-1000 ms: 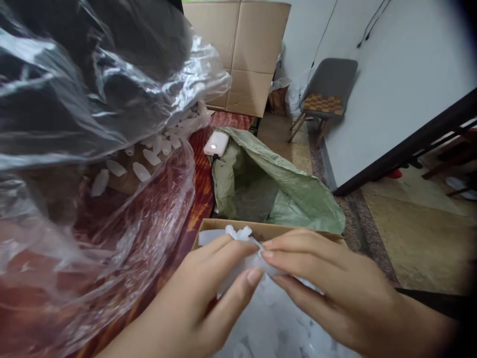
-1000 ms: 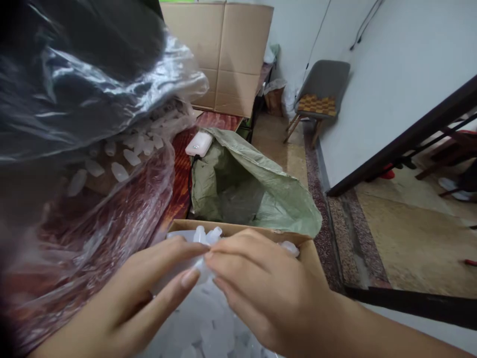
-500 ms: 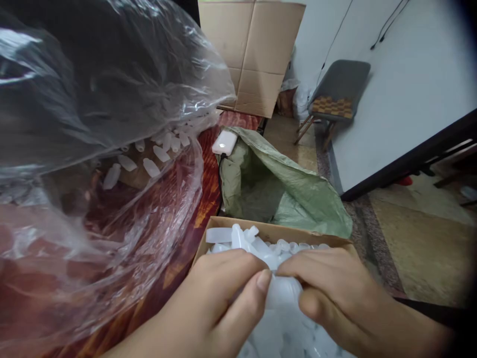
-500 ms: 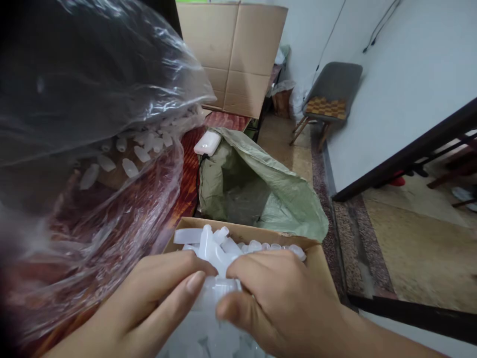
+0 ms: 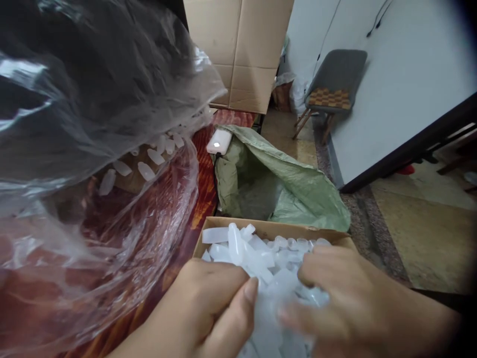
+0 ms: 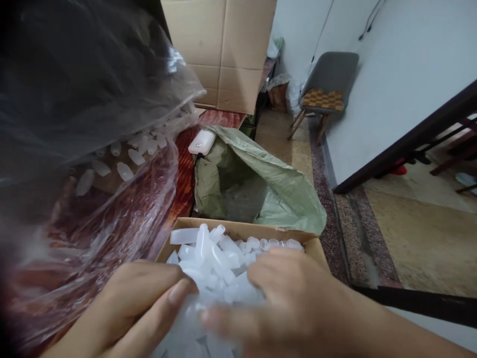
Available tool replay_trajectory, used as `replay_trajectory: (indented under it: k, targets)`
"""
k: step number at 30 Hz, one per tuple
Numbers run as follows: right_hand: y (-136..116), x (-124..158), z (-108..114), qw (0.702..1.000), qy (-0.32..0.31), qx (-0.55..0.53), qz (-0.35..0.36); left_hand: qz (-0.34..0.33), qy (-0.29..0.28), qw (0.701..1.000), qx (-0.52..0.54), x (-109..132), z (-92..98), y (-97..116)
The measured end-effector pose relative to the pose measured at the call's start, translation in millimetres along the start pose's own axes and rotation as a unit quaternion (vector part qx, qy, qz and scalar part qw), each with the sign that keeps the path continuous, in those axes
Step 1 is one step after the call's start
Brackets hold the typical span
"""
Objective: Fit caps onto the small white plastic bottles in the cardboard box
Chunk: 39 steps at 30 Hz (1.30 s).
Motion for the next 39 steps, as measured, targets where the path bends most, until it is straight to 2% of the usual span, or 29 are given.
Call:
replay_trajectory:
  k: [3,7,9,11,13,14,16,17,20,22,24,29,32,35,37,39]
  targets:
    - [-11,-2,3,0.998,0.028,0.047,0.041,0.033,0.008,0.999,-0.037,1,-0.3,-3]
    - [-34,-9,-2,0.992,0.067,0.056,0.091,0.014,0.020,0.998,-0.061,6,-10.0,1]
    - [-34,-14,-6,0.994,0.087,0.012,0.064,0.000,0.069,0.992,-0.104,10,-8.0,4]
    - [-23,-18,-4,0.991,0.133,-0.008,0.029,-0.033,0.153,0.972,-0.177,13,2.1,9]
    - [1,-19,5,0.980,0.186,0.055,-0.042,-0.068,0.227,0.938,-0.252,12,13.6,11]
    - [17,-17,10,0.969,0.204,0.103,-0.096,-0.071,0.239,0.926,-0.285,9,17.1,8]
    - [48,-10,16,0.946,0.194,0.166,-0.200,-0.045,0.196,0.922,-0.331,-3,16.5,-8]
    - [59,-8,13,0.948,0.162,0.171,-0.215,-0.025,0.150,0.927,-0.342,-10,12.4,-19]
    - [63,-5,-15,0.977,-0.002,0.160,-0.140,0.020,0.031,0.937,-0.347,-22,-3.3,-47]
    - [56,0,-38,0.974,-0.095,0.186,-0.090,0.035,0.004,0.939,-0.341,-25,-9.2,-57]
    - [52,3,-54,0.964,-0.128,0.218,-0.079,0.049,-0.005,0.943,-0.330,-26,-11.8,-60]
    - [49,4,-67,0.969,-0.096,0.207,-0.090,0.039,0.015,0.974,-0.224,-26,-11.7,-53]
    - [46,4,-61,0.980,-0.056,0.171,-0.087,0.033,0.016,0.989,-0.146,-25,-10.4,-49]
    - [40,-2,-49,0.993,0.003,0.083,-0.079,0.023,0.003,0.996,-0.086,-24,-8.2,-45]
    - [42,-5,-46,0.993,0.021,0.017,-0.116,0.030,0.001,0.998,-0.062,-23,-5.8,-46]
    - [48,-5,-50,0.988,-0.006,-0.011,-0.156,0.036,-0.003,0.998,-0.053,-21,-5.2,-48]
Point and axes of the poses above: each hand's wrist, its own x-axis away from the middle knuckle, its own z-axis out of the back of the hand, y = z × x, the point moved 7 cm from there along -x, towards the middle knuckle
